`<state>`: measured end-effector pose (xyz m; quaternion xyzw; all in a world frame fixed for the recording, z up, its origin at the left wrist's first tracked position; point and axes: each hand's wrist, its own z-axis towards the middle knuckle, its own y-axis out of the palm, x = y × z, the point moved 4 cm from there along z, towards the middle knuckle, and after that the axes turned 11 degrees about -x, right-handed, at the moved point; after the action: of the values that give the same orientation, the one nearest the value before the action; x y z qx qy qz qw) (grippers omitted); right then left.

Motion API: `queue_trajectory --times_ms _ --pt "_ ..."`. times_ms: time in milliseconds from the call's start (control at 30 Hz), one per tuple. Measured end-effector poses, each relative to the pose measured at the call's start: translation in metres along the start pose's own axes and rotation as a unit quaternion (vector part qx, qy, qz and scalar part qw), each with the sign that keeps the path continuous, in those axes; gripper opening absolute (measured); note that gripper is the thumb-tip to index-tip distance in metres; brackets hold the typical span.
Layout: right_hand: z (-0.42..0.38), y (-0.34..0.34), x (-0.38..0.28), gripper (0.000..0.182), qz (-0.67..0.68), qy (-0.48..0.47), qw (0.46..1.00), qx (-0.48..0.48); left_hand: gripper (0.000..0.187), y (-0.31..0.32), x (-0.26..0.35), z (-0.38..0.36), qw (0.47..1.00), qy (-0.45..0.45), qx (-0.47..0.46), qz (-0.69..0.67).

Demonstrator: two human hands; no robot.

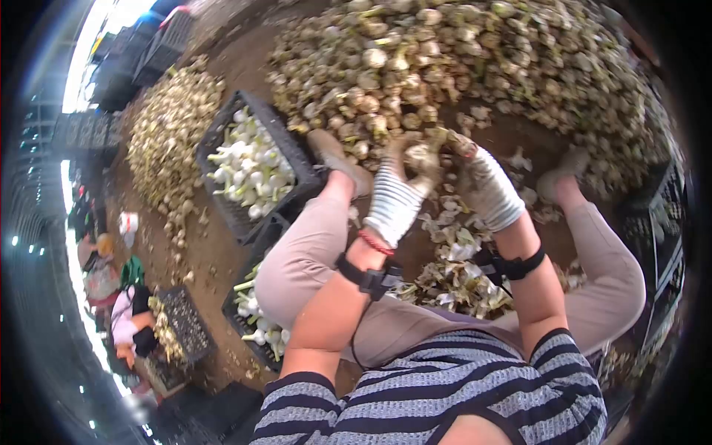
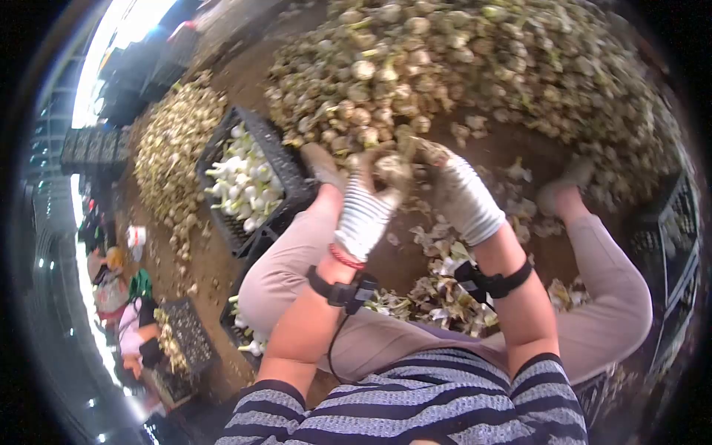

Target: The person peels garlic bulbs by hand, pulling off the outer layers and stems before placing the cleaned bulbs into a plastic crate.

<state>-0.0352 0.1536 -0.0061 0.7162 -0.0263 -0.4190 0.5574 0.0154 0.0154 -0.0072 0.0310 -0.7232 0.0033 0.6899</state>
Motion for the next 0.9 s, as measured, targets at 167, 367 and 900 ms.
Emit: queue_trajectory --times_ms 167,367,900 --pt "-0.021 0.023 0.006 0.058 -0.085 -0.012 0.995 0.048 0.055 0.003 0.018 -0.012 0.994 0.044 -0.028 -0.093" --pt "-0.017 0.045 -0.005 0.04 -0.231 -0.049 0.961 0.142 0.055 0.002 0.028 -0.018 0.995 0.073 -0.049 0.049" --pt "-0.027 0.059 -0.034 0.045 -0.406 -0.041 0.911 0.057 0.057 0.007 0.053 -0.027 0.99 0.002 -0.108 -0.09"
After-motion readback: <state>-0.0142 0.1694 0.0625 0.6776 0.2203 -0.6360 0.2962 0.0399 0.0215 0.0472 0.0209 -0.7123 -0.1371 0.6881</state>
